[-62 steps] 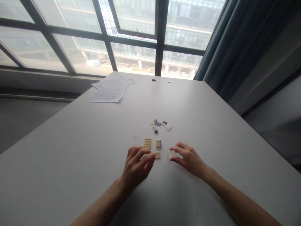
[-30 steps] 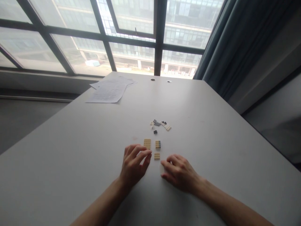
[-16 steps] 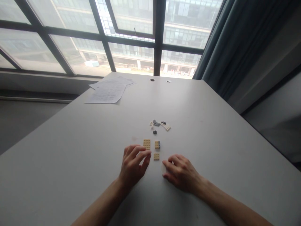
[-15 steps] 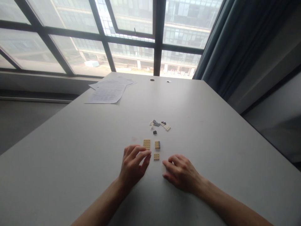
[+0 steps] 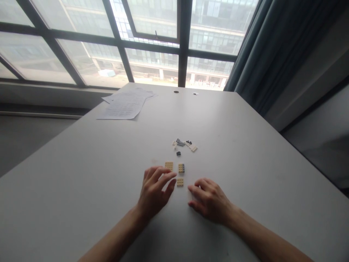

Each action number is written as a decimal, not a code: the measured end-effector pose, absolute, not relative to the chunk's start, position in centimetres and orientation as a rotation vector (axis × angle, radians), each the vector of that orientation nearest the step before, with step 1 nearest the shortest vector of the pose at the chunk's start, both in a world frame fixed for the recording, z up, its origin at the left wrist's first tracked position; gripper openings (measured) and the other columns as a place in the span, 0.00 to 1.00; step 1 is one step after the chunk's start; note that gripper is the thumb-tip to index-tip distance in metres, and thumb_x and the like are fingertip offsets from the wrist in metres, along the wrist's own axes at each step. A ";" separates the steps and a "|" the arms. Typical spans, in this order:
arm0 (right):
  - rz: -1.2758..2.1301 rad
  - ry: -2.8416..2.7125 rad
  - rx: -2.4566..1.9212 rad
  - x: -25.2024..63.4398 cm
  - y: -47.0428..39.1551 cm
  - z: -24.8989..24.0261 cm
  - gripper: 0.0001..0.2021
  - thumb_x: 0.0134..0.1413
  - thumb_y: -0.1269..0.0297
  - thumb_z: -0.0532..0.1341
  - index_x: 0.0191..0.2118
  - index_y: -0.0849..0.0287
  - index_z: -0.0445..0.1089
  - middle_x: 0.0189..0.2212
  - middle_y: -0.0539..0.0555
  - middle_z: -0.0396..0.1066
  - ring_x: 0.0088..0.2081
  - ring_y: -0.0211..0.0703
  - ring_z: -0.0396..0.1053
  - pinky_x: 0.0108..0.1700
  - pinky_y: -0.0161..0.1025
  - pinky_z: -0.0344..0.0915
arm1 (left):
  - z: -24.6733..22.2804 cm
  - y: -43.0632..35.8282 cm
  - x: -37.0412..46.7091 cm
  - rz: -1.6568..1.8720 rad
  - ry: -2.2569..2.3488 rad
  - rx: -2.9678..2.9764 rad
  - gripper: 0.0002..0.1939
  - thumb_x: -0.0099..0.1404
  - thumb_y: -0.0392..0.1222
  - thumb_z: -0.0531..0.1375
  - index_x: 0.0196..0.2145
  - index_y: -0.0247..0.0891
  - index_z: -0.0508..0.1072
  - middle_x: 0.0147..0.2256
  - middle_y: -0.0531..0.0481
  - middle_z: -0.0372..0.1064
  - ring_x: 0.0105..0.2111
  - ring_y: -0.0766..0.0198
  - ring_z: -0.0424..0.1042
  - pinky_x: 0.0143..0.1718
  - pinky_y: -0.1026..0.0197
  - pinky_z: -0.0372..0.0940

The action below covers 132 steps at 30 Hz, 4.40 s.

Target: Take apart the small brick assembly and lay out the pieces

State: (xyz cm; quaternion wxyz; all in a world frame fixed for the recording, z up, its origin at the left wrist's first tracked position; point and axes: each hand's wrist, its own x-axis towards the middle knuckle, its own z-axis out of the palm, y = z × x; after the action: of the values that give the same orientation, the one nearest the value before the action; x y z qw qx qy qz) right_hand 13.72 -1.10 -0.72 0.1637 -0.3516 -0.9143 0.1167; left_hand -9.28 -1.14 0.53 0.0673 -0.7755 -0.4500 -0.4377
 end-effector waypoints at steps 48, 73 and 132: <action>0.557 -2.447 -1.069 14.5 -0.1 -1.2 0.13 0.57 0.57 0.61 0.46 0.55 0.70 0.38 0.55 0.69 0.40 0.46 0.66 0.45 0.43 0.64 | 2.8 0.3 -8.3 -1.246 -1.683 -2.884 0.12 0.68 0.42 0.55 0.49 0.41 0.69 0.46 0.45 0.69 0.49 0.53 0.62 0.50 0.49 0.56; 0.491 -2.409 -1.123 14.9 -0.1 -1.2 0.18 0.55 0.52 0.62 0.48 0.56 0.69 0.40 0.56 0.68 0.41 0.46 0.66 0.46 0.44 0.64 | 0.7 -1.7 -9.1 -0.809 -1.351 -2.649 0.14 0.64 0.50 0.59 0.43 0.40 0.72 0.36 0.47 0.69 0.38 0.57 0.63 0.41 0.55 0.58; 0.506 -2.414 -1.156 13.7 -0.7 -0.8 0.15 0.56 0.57 0.61 0.47 0.56 0.68 0.41 0.56 0.68 0.41 0.48 0.64 0.46 0.46 0.63 | 1.4 9.9 -9.7 -0.727 -1.971 -2.372 0.13 0.62 0.48 0.59 0.40 0.39 0.76 0.37 0.44 0.74 0.41 0.51 0.68 0.44 0.50 0.60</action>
State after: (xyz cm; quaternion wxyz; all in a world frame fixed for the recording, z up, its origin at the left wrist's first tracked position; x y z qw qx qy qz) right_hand 13.75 -0.65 -0.84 0.2072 -0.4153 -0.8669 0.1818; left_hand -9.73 9.94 1.41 -0.0133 -0.7486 -0.6220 -0.2295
